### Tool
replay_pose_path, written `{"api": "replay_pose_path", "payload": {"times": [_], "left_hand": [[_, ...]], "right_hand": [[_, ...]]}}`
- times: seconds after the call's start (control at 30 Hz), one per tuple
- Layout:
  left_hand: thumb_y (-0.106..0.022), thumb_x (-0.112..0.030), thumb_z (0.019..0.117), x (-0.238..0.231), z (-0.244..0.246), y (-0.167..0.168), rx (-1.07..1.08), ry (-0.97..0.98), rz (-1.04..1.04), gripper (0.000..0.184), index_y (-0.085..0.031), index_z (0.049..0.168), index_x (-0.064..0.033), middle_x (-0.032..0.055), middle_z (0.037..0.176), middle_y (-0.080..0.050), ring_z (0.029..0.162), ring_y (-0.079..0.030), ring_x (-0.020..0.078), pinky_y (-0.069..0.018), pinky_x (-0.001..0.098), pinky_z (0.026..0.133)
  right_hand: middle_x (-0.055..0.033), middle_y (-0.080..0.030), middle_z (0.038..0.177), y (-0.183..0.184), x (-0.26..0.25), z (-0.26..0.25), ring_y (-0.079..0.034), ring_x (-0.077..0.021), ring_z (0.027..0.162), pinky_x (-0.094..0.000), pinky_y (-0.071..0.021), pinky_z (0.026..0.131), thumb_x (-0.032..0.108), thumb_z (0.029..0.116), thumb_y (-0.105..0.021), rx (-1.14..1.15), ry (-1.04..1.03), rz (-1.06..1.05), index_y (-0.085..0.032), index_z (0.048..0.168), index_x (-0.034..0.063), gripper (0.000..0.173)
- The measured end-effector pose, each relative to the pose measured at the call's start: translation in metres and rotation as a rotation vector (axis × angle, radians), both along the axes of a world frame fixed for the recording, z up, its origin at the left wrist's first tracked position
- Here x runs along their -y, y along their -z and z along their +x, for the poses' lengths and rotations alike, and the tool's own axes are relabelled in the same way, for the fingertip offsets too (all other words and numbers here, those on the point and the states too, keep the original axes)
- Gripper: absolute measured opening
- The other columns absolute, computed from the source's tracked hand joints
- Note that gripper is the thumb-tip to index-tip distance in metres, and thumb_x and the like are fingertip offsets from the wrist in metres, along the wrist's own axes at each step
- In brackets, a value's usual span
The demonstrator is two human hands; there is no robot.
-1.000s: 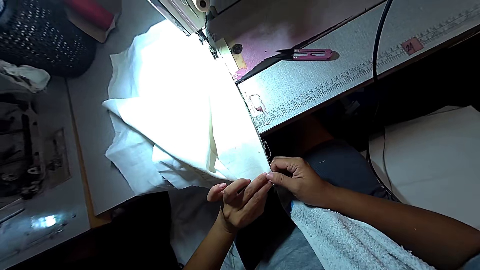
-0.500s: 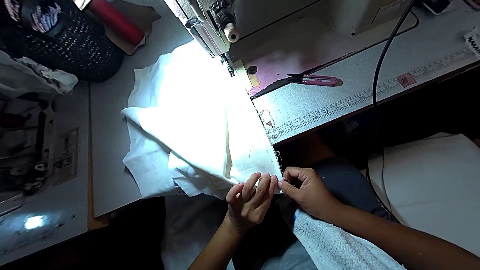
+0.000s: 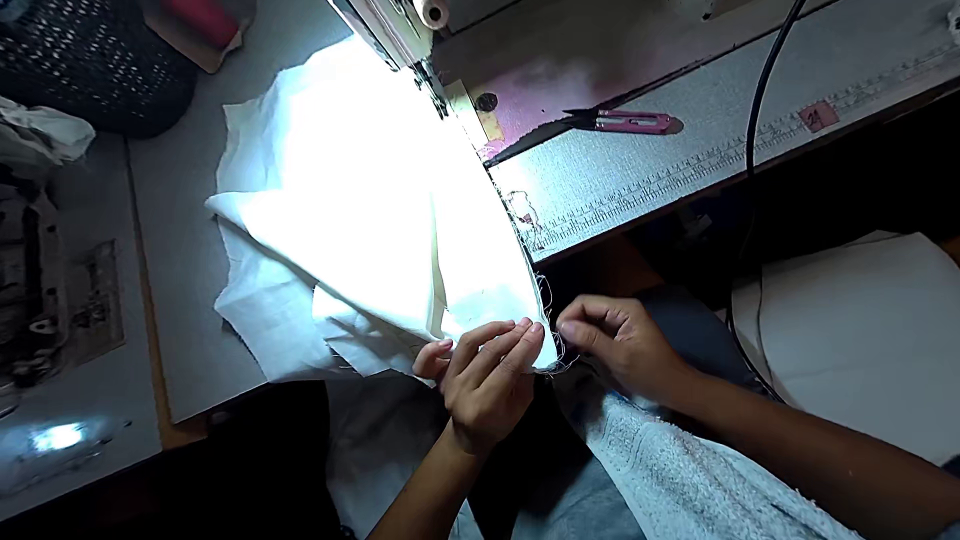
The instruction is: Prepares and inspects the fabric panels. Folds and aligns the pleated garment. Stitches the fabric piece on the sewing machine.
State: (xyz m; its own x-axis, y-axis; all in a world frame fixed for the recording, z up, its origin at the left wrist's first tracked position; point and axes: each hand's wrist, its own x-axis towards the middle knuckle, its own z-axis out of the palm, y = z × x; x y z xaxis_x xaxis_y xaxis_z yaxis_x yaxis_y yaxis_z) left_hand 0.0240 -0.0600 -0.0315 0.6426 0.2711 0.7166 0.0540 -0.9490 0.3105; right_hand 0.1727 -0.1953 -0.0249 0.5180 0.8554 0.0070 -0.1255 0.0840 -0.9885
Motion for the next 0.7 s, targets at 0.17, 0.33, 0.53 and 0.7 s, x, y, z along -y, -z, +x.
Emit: {"api": "replay_pose_path", "payload": {"times": [0.17, 0.33, 0.53, 0.7], "left_hand": [[-0.068, -0.014, 0.0957, 0.001, 0.0, -0.013, 0.048, 0.015, -0.135, 0.012, -0.08, 0.097, -0.0157, -0.0037, 0.096, -0.077, 0.103, -0.067, 0.0072, -0.0325, 0.0391, 0.109], [-0.068, -0.014, 0.0955, 0.0, 0.0, -0.017, 0.032, 0.036, -0.154, 0.011, -0.079, 0.099, -0.0138, -0.0028, 0.098, -0.077, 0.105, -0.067, 0.0076, -0.033, 0.0392, 0.11], [-0.067, -0.013, 0.096, -0.001, -0.001, -0.027, 0.01, 0.072, -0.256, 0.01, -0.077, 0.097, -0.0124, -0.0033, 0.099, -0.075, 0.109, -0.065, 0.0074, -0.0362, 0.0375, 0.106], [-0.065, -0.014, 0.0971, -0.002, -0.003, -0.03, -0.048, 0.072, -0.218, 0.011, -0.075, 0.096, -0.0121, -0.0023, 0.1, -0.075, 0.111, -0.063, 0.0078, -0.0317, 0.04, 0.109]], "right_hand": [[0.0018, -0.066, 0.088, -0.004, -0.001, 0.011, -0.062, -0.0013, 0.077, -0.0162, -0.0547, 0.069, 0.007, 0.0916, -0.066, 0.364, 0.148, 0.05, -0.071, 0.098, 0.0046, 0.008], [-0.0066, -0.069, 0.108, -0.005, -0.01, 0.01, -0.062, -0.0164, 0.105, -0.0354, -0.0513, 0.091, 0.007, 0.0872, -0.069, 0.718, 0.14, 0.266, -0.077, 0.109, 0.0056, 0.023], [-0.0093, -0.072, 0.121, -0.017, -0.019, 0.016, -0.055, -0.0263, 0.131, -0.0461, -0.0383, 0.11, 0.01, 0.0942, -0.064, 0.849, 0.034, 0.385, -0.079, 0.108, 0.0113, 0.021], [-0.0054, -0.076, 0.108, -0.021, -0.022, 0.021, -0.065, -0.0185, 0.118, -0.0488, -0.0373, 0.112, 0.006, 0.0927, -0.062, 0.818, -0.057, 0.421, -0.078, 0.105, 0.0073, 0.02]]}}
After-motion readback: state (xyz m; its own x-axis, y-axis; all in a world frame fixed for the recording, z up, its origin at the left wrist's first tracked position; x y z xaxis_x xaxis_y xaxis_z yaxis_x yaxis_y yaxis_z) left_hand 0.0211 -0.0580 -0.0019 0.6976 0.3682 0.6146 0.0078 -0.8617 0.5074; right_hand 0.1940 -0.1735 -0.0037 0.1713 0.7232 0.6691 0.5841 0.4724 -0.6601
